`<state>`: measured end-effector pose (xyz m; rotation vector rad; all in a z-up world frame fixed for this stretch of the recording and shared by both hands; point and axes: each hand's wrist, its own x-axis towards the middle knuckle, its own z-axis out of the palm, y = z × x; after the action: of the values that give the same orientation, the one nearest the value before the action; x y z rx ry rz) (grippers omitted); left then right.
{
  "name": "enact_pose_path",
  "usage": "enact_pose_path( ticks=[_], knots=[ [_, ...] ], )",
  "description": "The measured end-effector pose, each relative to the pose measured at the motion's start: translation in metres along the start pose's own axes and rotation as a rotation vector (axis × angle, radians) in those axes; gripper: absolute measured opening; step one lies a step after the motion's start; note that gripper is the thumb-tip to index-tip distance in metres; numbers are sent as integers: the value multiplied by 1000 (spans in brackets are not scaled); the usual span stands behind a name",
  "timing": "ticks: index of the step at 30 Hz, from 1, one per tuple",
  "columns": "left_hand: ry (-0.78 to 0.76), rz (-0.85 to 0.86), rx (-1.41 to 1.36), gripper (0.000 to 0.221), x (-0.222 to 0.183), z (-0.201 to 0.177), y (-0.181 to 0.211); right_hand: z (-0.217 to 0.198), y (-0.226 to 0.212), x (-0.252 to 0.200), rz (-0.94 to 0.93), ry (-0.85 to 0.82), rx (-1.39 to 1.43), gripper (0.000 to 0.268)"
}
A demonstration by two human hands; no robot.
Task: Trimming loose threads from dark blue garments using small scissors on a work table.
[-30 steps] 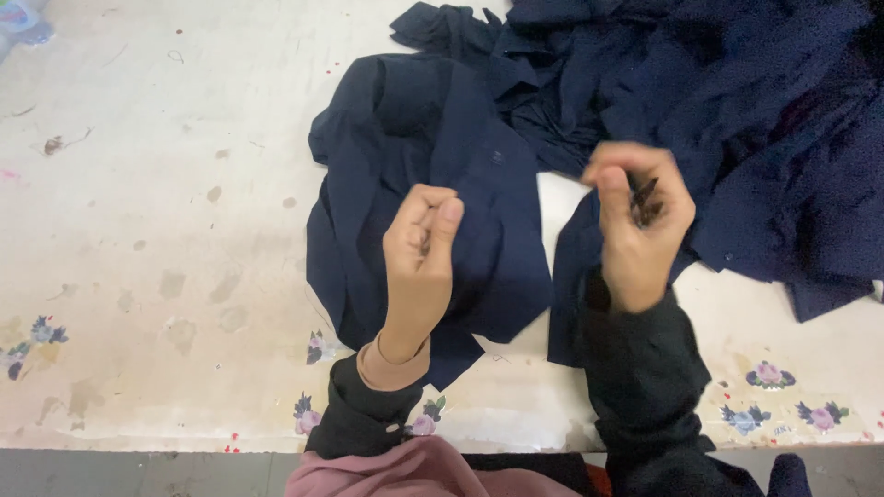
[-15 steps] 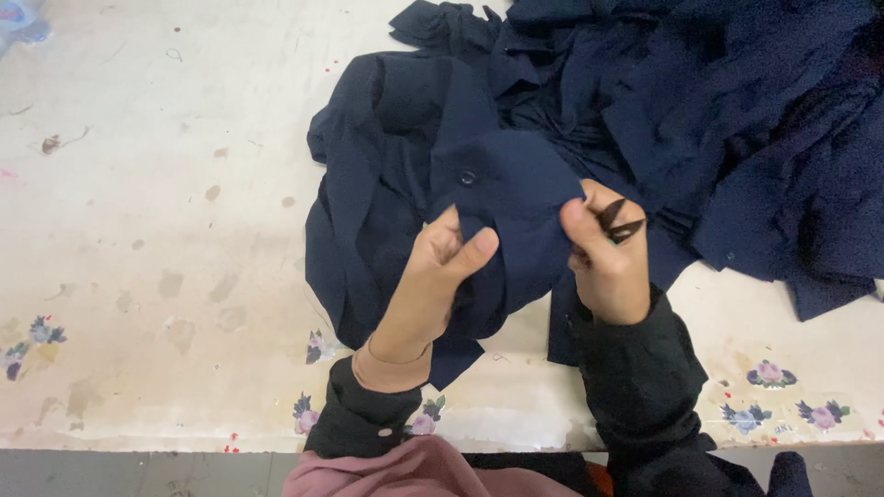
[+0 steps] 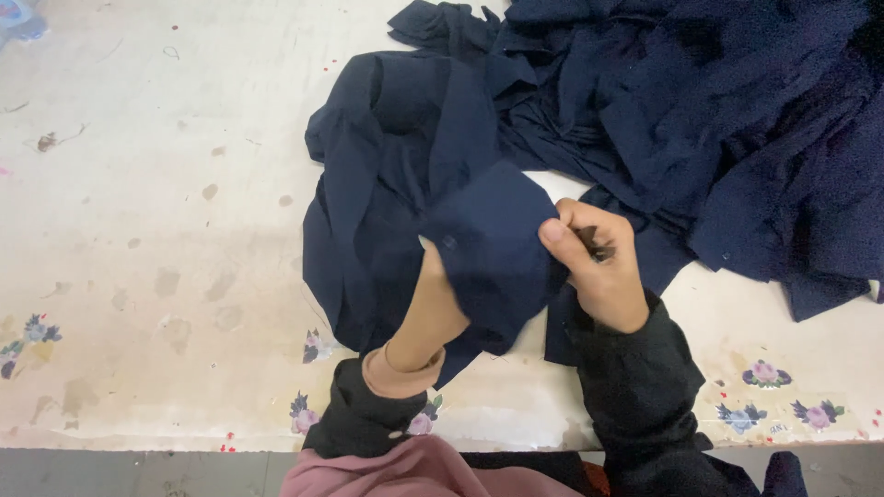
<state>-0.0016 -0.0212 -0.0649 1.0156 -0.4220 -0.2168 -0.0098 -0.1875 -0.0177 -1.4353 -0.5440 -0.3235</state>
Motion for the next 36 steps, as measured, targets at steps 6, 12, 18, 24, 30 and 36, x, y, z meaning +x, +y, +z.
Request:
enact_pose_path(
  ticks=[6,12,18,24,30,36],
  knots=[
    [161,318,132,25,0,1,47,7,-19,10,16,284,175,19],
    [685,332,791,17,-19,41,93,0,-41,18,-195,254,-355,23],
    [314,437,809,20,-18,51,75,19,-48,1,-186,-141,-341,41],
    [598,718,1003,17,-19,31,74,-8,-20,2,-276,110,-267,12],
    [786,1085,1111,28,-12,29,69,-5,-27,13,-424,96,-470,14],
    [944,830,1248,9,-11,36,84,-15,-1,16,-1002,237,-795,26]
  ],
)
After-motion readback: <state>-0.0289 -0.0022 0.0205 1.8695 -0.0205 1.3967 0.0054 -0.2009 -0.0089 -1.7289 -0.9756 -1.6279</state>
